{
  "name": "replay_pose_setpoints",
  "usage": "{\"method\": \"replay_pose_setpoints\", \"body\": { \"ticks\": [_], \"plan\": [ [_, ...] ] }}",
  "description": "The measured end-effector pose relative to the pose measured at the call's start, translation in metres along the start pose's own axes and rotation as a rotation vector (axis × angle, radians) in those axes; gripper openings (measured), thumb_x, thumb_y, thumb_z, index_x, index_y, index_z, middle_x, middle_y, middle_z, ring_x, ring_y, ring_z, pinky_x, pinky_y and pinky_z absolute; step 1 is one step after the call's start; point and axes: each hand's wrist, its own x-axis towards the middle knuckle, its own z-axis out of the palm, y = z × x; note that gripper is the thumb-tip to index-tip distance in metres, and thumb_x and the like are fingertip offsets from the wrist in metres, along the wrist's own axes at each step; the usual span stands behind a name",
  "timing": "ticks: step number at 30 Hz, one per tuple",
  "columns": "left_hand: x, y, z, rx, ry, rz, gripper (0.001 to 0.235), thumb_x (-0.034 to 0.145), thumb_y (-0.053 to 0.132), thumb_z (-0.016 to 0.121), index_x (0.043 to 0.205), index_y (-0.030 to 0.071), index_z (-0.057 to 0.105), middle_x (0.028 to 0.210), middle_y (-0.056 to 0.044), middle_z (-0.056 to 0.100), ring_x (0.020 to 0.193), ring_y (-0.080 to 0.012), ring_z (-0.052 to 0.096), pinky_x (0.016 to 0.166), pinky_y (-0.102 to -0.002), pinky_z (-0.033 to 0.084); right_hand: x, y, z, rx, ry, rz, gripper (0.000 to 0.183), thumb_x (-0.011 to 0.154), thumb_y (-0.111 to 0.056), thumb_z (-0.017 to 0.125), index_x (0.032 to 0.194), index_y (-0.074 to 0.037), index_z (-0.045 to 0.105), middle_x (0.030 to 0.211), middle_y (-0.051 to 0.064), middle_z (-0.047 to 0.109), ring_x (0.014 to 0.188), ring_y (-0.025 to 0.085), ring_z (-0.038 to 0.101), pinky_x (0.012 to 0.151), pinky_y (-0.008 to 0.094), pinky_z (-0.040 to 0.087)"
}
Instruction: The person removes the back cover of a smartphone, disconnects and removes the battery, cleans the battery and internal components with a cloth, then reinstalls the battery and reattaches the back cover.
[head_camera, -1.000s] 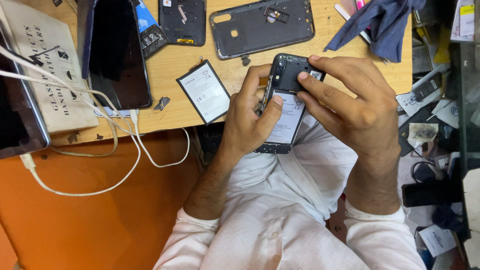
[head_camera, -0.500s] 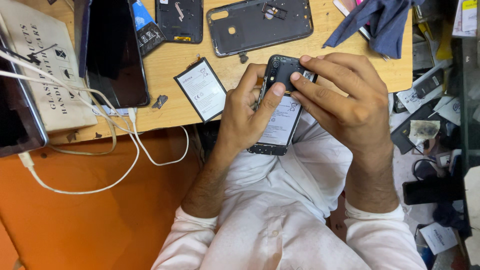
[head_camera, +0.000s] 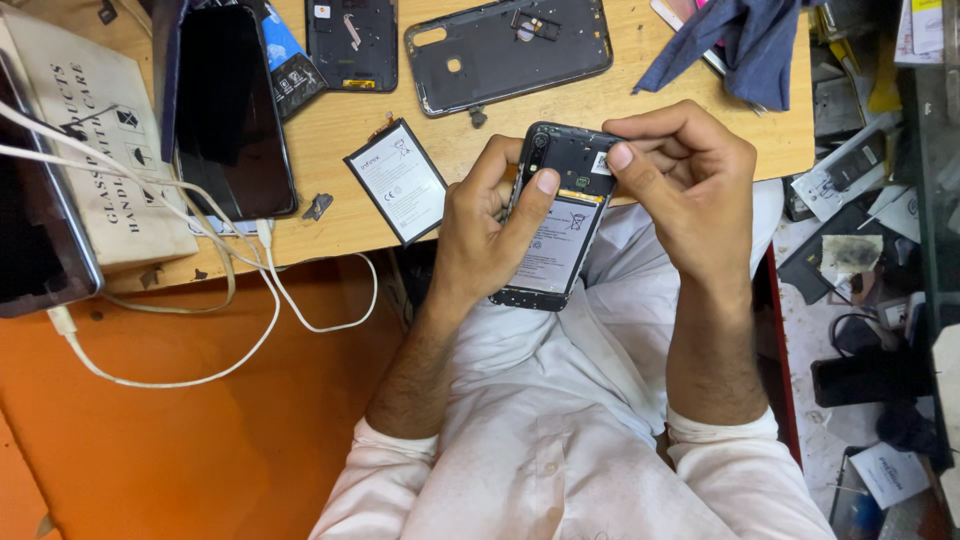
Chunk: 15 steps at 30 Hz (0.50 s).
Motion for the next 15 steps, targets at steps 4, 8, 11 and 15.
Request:
{"method": "replay_pose_setpoints", "body": {
  "ticks": [4, 8, 11, 15],
  "plan": [
    [0.000, -0.001, -0.001, 0.066, 0.007, 0.001, 0.020, 0.109, 0.021, 0.060, 0.113, 0.002, 0.058, 0.087, -0.005, 0.074, 0.080, -0.0030, 0.067, 0.069, -0.021, 0.053, -0.004, 0.004, -0.005, -0.035, -0.002, -0.010, 0.016, 0.106, 0.004, 0.068, 0.121, 0.009, 0.064, 0.107, 0.014, 0.073, 0.095, 0.013, 0.072, 0.083, 0.026, 0.063],
    [-0.002, -0.003, 0.000, 0.128, 0.035, 0.084, 0.022, 0.109, 0.024, 0.064, 0.106, 0.003, 0.059, 0.085, -0.002, 0.070, 0.079, -0.0033, 0.062, 0.069, -0.022, 0.051, -0.013, 0.003, 0.005, -0.080, 0.003, -0.050, 0.019, 0.105, 0.007, 0.070, 0.123, 0.009, 0.064, 0.112, 0.012, 0.071, 0.098, 0.010, 0.070, 0.092, 0.023, 0.060],
    [-0.002, -0.004, 0.000, 0.137, 0.069, 0.064, 0.025, 0.108, 0.026, 0.065, 0.098, 0.004, 0.060, 0.079, 0.000, 0.066, 0.074, -0.0030, 0.058, 0.065, -0.023, 0.048, -0.016, 0.002, 0.014, -0.066, 0.005, -0.033, 0.021, 0.102, 0.007, 0.072, 0.122, 0.008, 0.063, 0.111, 0.011, 0.071, 0.099, 0.010, 0.070, 0.095, 0.024, 0.060],
    [-0.004, -0.003, -0.001, 0.212, 0.090, 0.086, 0.027, 0.106, 0.027, 0.064, 0.092, 0.004, 0.061, 0.071, 0.001, 0.063, 0.068, -0.0033, 0.056, 0.061, -0.025, 0.045, -0.015, 0.002, 0.020, 0.008, -0.015, 0.020, 0.021, 0.101, 0.005, 0.073, 0.120, 0.007, 0.063, 0.108, 0.010, 0.072, 0.101, 0.010, 0.070, 0.092, 0.023, 0.060]
  ]
}}
